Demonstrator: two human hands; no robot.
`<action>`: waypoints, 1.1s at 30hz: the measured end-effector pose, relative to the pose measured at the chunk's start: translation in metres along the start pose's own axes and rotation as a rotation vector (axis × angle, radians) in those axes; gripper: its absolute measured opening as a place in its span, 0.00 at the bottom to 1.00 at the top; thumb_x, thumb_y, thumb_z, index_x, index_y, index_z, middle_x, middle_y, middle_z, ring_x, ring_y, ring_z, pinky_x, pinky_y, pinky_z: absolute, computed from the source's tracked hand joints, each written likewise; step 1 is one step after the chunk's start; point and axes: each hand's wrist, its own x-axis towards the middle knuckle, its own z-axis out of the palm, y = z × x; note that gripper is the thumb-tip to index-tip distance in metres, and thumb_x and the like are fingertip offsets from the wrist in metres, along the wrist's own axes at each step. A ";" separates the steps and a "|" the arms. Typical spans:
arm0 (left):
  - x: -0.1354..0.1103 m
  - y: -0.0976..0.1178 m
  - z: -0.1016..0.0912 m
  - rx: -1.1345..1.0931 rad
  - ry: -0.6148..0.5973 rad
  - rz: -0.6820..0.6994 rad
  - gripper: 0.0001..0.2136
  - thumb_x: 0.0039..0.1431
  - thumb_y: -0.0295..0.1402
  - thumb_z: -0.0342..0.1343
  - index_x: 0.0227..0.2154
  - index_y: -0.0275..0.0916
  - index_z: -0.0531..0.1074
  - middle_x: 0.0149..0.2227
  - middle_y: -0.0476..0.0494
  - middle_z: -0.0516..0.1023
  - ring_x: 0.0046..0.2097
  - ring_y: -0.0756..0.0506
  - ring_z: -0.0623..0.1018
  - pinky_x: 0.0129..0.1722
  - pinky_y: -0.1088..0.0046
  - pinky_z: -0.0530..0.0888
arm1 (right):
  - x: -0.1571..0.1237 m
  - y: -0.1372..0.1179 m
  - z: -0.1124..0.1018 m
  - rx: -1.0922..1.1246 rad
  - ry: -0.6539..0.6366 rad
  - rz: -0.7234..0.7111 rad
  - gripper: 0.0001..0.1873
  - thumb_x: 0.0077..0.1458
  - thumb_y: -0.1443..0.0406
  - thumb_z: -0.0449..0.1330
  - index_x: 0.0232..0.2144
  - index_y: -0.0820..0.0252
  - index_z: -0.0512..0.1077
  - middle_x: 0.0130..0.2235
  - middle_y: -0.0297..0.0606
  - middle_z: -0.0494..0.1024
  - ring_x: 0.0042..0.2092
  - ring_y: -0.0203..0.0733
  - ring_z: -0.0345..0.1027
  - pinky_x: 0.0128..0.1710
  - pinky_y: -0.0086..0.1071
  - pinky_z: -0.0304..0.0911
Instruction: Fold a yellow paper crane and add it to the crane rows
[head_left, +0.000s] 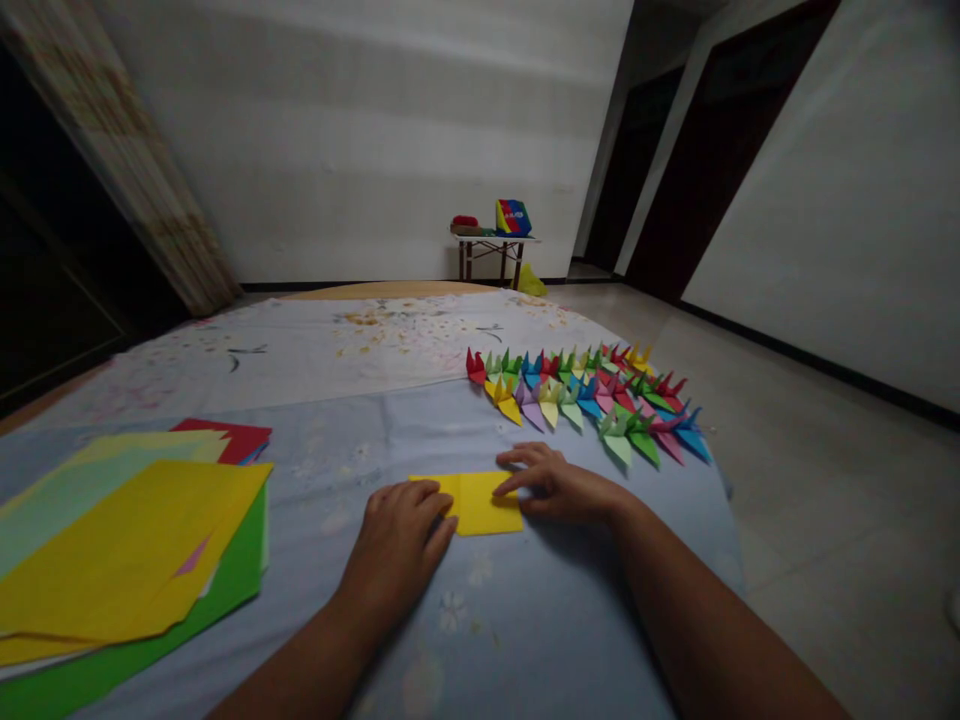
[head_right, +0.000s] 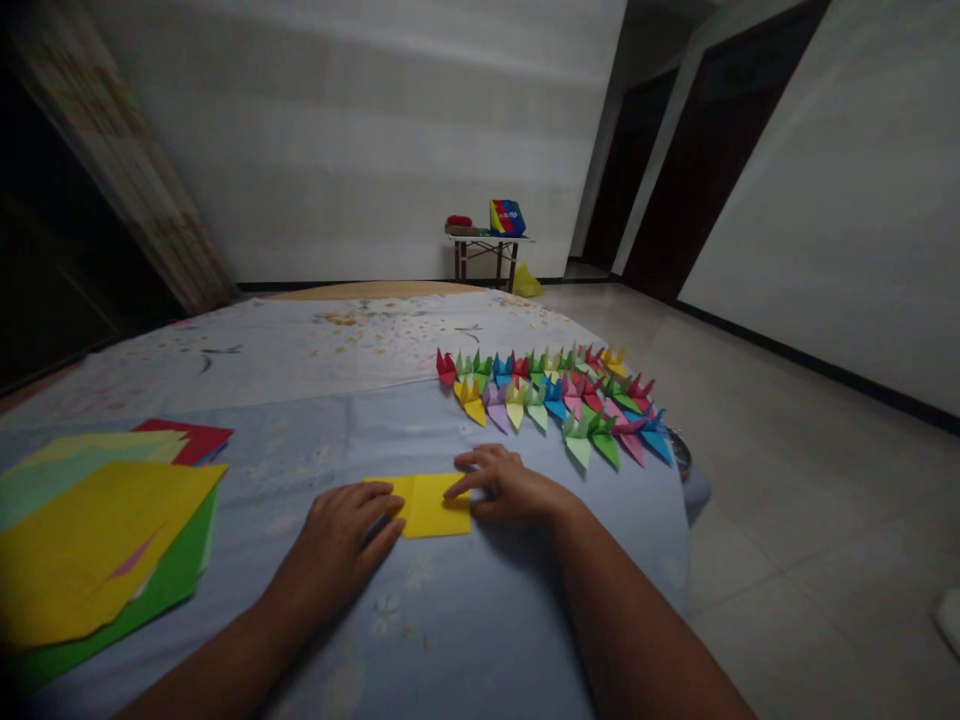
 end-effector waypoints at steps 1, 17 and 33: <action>0.000 0.000 0.000 -0.002 0.001 -0.001 0.09 0.56 0.34 0.51 0.38 0.43 0.72 0.43 0.44 0.75 0.47 0.41 0.70 0.48 0.57 0.62 | 0.000 0.000 0.000 -0.006 -0.001 0.002 0.19 0.50 0.67 0.58 0.44 0.43 0.71 0.57 0.34 0.60 0.60 0.49 0.44 0.56 0.50 0.43; 0.000 0.002 -0.003 0.025 -0.003 0.003 0.09 0.56 0.33 0.50 0.37 0.43 0.72 0.42 0.44 0.74 0.47 0.42 0.70 0.48 0.56 0.60 | -0.002 -0.002 -0.002 0.072 -0.023 0.001 0.23 0.42 0.61 0.66 0.43 0.42 0.71 0.58 0.33 0.60 0.61 0.51 0.40 0.57 0.51 0.39; 0.000 0.003 -0.003 0.039 -0.013 0.007 0.09 0.57 0.32 0.50 0.38 0.42 0.72 0.43 0.43 0.74 0.48 0.41 0.70 0.51 0.53 0.56 | 0.018 -0.005 0.015 0.053 0.290 -0.026 0.13 0.55 0.57 0.55 0.28 0.57 0.74 0.32 0.36 0.74 0.43 0.41 0.62 0.48 0.37 0.51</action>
